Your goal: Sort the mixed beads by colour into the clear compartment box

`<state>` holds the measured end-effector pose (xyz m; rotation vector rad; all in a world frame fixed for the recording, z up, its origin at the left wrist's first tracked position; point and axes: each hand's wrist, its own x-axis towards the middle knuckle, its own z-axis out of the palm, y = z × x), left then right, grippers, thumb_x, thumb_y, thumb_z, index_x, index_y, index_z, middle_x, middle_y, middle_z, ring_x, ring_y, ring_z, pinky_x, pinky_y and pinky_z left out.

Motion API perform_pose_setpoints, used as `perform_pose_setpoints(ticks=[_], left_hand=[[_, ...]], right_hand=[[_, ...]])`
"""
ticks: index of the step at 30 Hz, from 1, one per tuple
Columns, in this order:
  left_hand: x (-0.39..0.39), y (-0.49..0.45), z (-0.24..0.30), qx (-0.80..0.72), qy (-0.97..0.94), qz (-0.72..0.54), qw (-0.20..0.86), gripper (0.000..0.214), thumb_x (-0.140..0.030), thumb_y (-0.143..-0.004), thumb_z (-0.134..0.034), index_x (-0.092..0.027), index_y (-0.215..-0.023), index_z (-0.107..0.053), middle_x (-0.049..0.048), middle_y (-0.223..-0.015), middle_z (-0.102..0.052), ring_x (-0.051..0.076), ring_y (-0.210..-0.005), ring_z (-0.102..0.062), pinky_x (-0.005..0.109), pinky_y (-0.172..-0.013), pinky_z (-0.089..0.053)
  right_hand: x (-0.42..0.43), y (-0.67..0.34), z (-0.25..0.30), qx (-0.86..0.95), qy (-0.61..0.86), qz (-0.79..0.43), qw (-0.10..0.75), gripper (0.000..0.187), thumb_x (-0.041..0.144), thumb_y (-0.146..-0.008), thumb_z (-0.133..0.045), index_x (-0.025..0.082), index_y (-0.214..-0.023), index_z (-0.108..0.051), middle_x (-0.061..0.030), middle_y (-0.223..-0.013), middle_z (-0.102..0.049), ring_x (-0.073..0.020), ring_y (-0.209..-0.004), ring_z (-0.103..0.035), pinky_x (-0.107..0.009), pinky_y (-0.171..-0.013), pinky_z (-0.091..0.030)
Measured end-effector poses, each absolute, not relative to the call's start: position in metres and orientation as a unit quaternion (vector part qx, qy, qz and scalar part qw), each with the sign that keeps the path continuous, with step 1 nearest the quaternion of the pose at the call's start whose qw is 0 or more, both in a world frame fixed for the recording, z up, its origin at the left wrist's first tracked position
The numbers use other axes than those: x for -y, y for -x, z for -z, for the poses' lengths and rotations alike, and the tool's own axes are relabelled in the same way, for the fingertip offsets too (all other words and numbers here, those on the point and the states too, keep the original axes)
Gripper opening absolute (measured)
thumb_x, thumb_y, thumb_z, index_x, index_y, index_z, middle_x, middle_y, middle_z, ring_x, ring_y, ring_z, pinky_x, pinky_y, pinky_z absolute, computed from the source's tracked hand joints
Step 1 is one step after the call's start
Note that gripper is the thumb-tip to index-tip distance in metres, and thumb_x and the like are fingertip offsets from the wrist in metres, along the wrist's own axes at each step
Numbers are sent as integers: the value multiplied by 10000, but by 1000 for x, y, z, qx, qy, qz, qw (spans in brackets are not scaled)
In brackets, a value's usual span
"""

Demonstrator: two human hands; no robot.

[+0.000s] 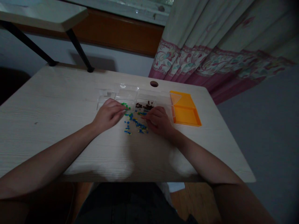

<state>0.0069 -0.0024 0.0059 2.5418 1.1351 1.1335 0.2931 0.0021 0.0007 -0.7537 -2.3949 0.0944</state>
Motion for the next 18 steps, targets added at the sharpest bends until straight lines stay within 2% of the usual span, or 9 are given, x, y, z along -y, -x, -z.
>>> perform_pose_setpoints(ticks=[5,8,13,18], left_hand=[[-3,0,-2,-430,-803,-410,34,212,-304,-946,-555,-229,-1029,-735,52,-935,-721,204,-906,-610,413,-898,-454],[-3,0,-1,-428,-803,-413,32,199,-311,-939,-569,-226,-1010,-734,48,-923,-716,202,-904,-608,403,-888,-458],[-2,-1,-1,-423,-807,-411,32,196,-335,-941,-578,-220,-1000,-726,51,-916,-710,197,-889,-604,399,-886,-455],[-4,-1,0,-423,-803,-418,29,188,-343,-935,-587,-222,-974,-725,47,-908,-709,197,-889,-598,398,-884,-454]], right_hand=[[-4,-295,-3,949,204,-57,234,157,302,-867,-557,261,-940,-691,-52,-1003,-622,-244,-1062,-523,-433,-963,-356],[-3,-295,-3,953,198,-48,223,128,281,-865,-570,263,-907,-690,-45,-993,-625,-241,-1060,-519,-434,-973,-343],[-7,-297,-3,943,234,-64,226,161,273,-841,-587,260,-949,-706,-56,-1010,-630,-246,-1080,-523,-427,-971,-366],[-5,-296,-7,958,204,-82,185,228,271,-832,-590,223,-1036,-680,-85,-1065,-626,-245,-1065,-523,-419,-960,-390]])
